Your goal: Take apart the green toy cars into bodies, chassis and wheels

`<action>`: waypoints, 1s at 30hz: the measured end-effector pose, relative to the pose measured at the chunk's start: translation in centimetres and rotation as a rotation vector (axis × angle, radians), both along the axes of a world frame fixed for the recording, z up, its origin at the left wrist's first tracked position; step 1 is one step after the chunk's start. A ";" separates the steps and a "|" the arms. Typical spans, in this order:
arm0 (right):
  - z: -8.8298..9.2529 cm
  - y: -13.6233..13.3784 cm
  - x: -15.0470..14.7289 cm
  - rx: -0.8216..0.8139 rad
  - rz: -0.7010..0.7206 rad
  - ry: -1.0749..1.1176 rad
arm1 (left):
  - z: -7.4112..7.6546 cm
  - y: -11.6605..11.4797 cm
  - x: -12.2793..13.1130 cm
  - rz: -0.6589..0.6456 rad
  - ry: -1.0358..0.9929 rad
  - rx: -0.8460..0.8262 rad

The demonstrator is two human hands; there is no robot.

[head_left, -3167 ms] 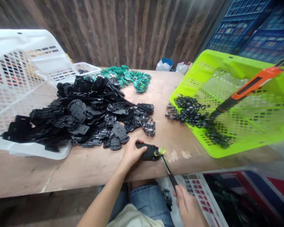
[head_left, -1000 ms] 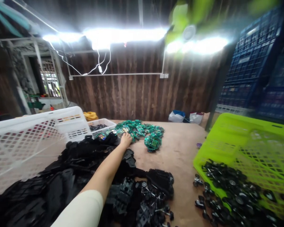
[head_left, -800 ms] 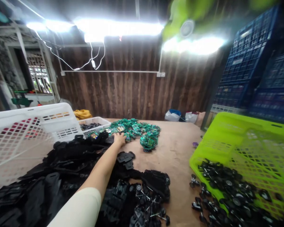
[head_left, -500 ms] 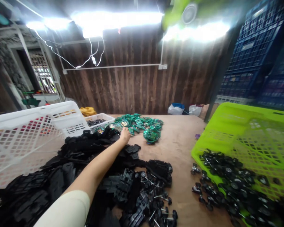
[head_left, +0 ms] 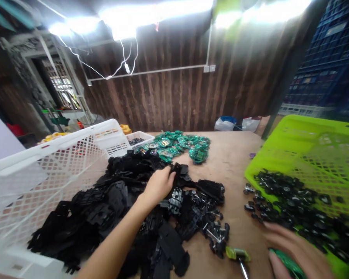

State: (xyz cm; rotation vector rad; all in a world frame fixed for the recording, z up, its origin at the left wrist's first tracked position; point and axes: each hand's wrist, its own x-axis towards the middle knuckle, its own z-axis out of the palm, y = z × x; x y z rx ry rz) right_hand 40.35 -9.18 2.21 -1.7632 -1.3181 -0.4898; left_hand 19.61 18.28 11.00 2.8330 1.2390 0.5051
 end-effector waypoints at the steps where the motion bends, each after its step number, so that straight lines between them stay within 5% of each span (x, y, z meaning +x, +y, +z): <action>1: 1.0 1.5 0.8 -0.078 0.006 -0.032 | -0.6 -1.4 -1.0 -0.023 -0.187 -0.123; 5: 1.9 8.0 6.0 -0.616 -0.209 -0.058 | -4.4 -6.5 -3.7 -0.078 -0.822 -0.876; 8: 0.0 9.8 8.4 -0.694 -0.256 -0.038 | -6.8 -10.1 -4.3 -0.004 -0.999 -1.298; 11: -1.7 8.9 8.4 -0.644 -0.244 -0.039 | -7.9 -12.9 -4.0 0.043 -1.073 -1.491; 18: 0.8 4.9 7.2 -0.363 -0.305 0.060 | -10.0 -15.6 -2.7 -0.102 -0.982 -1.304; 21: 1.5 2.8 2.3 -0.396 -0.112 0.085 | -10.9 -16.0 -3.0 -0.095 -0.934 -1.171; 24: 0.8 0.3 -5.4 -0.642 0.347 -0.025 | -11.3 -16.3 -3.9 -0.050 -0.885 -1.059; 26: 0.1 -1.2 -9.6 -0.750 0.481 -0.112 | -11.3 -16.5 -4.7 -0.027 -0.865 -1.023; 30: -1.8 -2.8 -13.3 -0.652 0.331 -0.014 | -11.0 -17.3 -6.0 -0.018 -0.823 -1.021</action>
